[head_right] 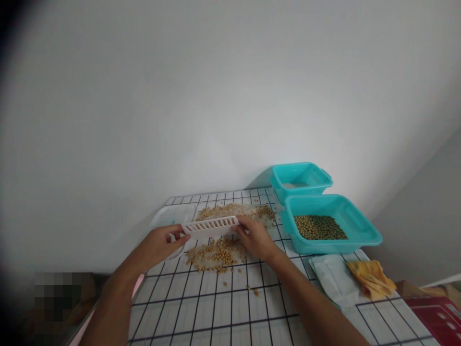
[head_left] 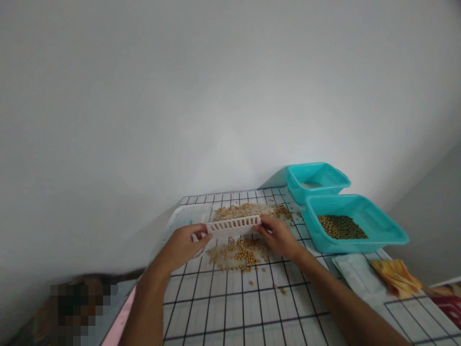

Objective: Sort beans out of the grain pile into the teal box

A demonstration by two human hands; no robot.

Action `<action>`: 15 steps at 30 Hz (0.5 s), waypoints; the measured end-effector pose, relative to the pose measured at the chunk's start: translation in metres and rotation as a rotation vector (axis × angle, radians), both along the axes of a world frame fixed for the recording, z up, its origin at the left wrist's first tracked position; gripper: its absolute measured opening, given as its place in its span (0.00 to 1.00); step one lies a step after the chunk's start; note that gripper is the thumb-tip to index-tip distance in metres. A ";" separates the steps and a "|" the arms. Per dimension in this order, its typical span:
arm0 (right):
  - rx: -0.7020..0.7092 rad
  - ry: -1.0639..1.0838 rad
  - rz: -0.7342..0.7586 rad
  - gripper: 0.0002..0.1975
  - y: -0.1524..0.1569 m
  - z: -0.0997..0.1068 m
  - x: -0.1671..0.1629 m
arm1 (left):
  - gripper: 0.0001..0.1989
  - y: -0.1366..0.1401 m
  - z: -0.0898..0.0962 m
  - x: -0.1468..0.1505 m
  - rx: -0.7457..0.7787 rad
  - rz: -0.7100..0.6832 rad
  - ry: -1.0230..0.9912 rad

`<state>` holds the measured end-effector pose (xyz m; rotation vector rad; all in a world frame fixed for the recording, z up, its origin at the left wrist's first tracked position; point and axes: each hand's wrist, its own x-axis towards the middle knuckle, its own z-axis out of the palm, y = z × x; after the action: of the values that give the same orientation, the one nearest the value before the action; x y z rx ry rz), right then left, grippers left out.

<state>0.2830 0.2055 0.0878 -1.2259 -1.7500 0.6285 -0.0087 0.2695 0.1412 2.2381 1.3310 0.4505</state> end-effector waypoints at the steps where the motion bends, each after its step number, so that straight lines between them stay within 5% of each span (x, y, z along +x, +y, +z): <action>1: -0.001 -0.003 0.007 0.09 0.000 0.000 0.000 | 0.19 -0.001 0.002 0.000 -0.017 0.007 -0.010; 15: -0.025 -0.069 0.090 0.09 -0.003 0.008 0.010 | 0.16 -0.003 0.002 -0.010 -0.240 -0.076 -0.004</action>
<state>0.2932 0.2023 0.0955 -1.2038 -1.8679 0.6700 -0.0190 0.2665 0.1435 2.0787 1.2234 0.2534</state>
